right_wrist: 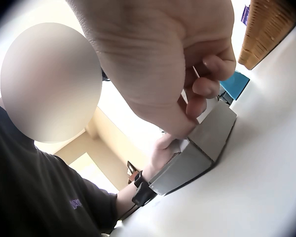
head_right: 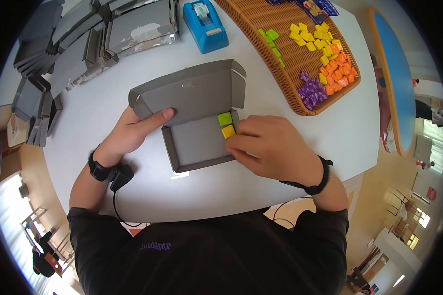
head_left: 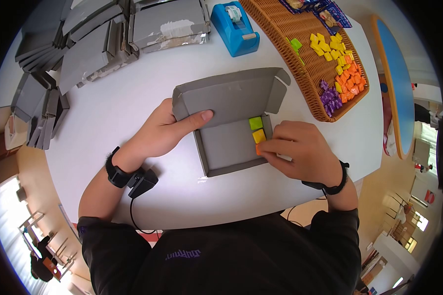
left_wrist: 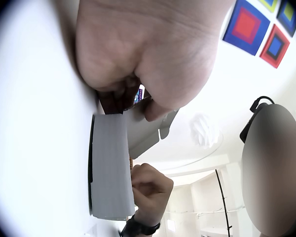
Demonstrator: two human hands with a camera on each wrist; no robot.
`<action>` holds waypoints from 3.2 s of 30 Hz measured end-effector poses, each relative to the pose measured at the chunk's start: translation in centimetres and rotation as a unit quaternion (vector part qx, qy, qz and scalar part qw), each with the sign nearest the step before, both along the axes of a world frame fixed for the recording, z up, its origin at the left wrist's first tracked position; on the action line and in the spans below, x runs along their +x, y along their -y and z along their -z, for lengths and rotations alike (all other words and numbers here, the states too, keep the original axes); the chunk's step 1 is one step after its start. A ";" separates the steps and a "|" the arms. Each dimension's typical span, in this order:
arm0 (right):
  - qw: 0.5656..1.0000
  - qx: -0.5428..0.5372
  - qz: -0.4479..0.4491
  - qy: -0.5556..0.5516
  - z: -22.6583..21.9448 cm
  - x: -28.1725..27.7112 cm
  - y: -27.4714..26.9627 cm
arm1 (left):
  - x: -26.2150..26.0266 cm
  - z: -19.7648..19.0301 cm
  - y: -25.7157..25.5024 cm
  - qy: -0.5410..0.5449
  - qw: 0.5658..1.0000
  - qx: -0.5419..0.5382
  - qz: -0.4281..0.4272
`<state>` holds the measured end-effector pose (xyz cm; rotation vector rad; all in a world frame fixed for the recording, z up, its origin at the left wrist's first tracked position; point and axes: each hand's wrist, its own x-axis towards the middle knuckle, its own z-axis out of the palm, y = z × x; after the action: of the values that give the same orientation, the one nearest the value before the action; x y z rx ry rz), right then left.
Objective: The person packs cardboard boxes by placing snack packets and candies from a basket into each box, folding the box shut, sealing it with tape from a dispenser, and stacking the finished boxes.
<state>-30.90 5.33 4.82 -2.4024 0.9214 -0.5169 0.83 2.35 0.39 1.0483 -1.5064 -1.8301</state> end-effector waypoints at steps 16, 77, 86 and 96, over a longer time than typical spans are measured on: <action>0.996 0.058 -0.059 -0.011 -0.2 -0.2 -0.2 | 0.0 0.0 0.0 -0.019 1.000 0.006 -0.004; 0.994 -0.007 0.103 0.044 -0.3 0.2 0.4 | -0.1 0.3 0.2 -0.039 0.999 -0.030 0.018; 0.942 0.047 0.263 0.201 -5.4 -6.0 10.0 | -0.1 0.6 0.2 -0.047 0.997 -0.049 0.039; 0.923 -0.203 0.316 -0.084 -2.4 -8.0 27.7 | -0.1 0.4 0.3 -0.053 0.995 -0.066 0.053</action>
<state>-38.92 -22.39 7.19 -2.4931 1.8467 -0.8058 0.76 2.04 -0.02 0.8094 -1.6221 -1.8002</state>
